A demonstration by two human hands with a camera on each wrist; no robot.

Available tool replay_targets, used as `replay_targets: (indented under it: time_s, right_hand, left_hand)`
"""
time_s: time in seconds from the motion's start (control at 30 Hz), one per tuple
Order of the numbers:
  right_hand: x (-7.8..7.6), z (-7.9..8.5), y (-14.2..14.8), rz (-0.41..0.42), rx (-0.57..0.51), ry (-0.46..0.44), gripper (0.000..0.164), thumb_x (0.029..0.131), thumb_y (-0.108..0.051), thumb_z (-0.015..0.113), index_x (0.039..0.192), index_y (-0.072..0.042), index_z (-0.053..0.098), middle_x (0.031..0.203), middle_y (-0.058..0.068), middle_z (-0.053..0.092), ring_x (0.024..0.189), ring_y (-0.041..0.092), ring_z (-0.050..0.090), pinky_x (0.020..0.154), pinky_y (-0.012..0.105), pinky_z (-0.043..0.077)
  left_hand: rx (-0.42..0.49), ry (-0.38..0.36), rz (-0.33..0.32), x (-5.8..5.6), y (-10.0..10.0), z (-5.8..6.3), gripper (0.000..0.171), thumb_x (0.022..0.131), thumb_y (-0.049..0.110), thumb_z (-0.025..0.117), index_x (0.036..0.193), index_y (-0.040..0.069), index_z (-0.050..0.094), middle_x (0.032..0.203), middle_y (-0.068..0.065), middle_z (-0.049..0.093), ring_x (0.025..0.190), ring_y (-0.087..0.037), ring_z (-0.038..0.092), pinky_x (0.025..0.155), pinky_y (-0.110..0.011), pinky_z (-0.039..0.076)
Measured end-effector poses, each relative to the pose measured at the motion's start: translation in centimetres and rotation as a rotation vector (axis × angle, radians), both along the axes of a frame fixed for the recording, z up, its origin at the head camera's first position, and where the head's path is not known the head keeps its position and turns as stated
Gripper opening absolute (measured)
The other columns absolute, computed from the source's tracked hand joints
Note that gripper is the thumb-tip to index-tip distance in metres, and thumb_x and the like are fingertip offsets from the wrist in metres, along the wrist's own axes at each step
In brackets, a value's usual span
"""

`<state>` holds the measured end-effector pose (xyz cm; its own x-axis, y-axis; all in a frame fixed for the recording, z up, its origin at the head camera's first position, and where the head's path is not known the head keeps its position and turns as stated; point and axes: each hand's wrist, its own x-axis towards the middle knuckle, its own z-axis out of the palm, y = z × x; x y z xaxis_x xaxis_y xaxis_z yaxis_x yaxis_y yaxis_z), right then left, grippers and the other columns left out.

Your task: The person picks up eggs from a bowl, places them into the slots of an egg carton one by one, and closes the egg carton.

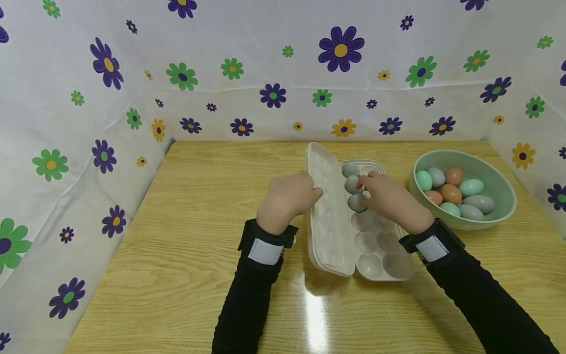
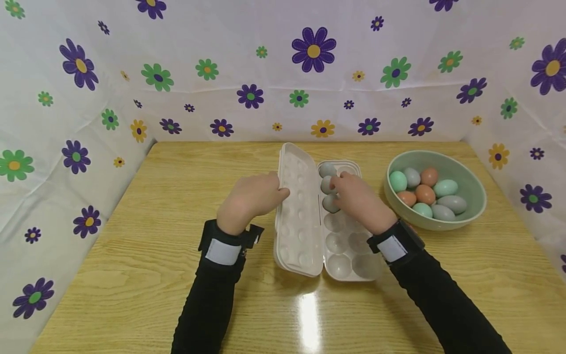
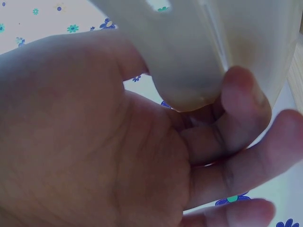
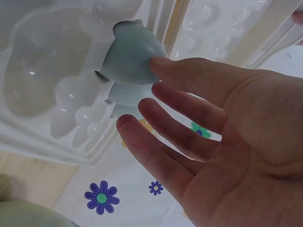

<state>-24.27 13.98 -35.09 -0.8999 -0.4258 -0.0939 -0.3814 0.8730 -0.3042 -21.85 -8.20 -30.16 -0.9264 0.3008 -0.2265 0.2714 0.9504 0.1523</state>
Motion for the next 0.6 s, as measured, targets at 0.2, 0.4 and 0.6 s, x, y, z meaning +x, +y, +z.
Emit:
replay_targets:
  time_s: [0.2, 0.4, 0.6]
  right_hand:
    - [0.0, 0.2, 0.7, 0.012, 0.011, 0.026, 0.028, 0.083, -0.013, 0.064, 0.109, -0.003, 0.057, 0.102, 0.017, 0.057, 0.087, 0.028, 0.053, 0.077, 0.043, 0.047]
    - [-0.1, 0.5, 1.6, 0.004, 0.046, 0.032, 0.031, 0.083, -0.013, 0.065, 0.11, -0.001, 0.056, 0.102, 0.02, 0.055, 0.088, 0.031, 0.053, 0.077, 0.045, 0.047]
    - [0.1, 0.6, 2.8, -0.011, 0.05, 0.04, 0.031, 0.083, -0.013, 0.064, 0.109, 0.001, 0.056, 0.101, 0.021, 0.054, 0.087, 0.032, 0.053, 0.076, 0.045, 0.047]
  left_hand:
    - [-0.005, 0.0, 0.001, 0.0, 0.0, 0.0, 0.039, 0.097, 0.04, 0.036, 0.1, 0.007, 0.056, 0.078, -0.003, 0.054, 0.069, -0.017, 0.054, 0.057, -0.031, 0.041]
    - [-0.007, 0.0, 0.003, 0.0, 0.0, 0.1, 0.04, 0.097, 0.041, 0.035, 0.102, 0.007, 0.056, 0.077, -0.003, 0.054, 0.068, -0.017, 0.054, 0.056, -0.03, 0.04]
    - [-0.003, -0.005, 0.004, 0.1, 0.0, 0.2, 0.039, 0.097, 0.041, 0.036, 0.101, 0.007, 0.056, 0.078, -0.004, 0.054, 0.068, -0.017, 0.054, 0.056, -0.031, 0.041]
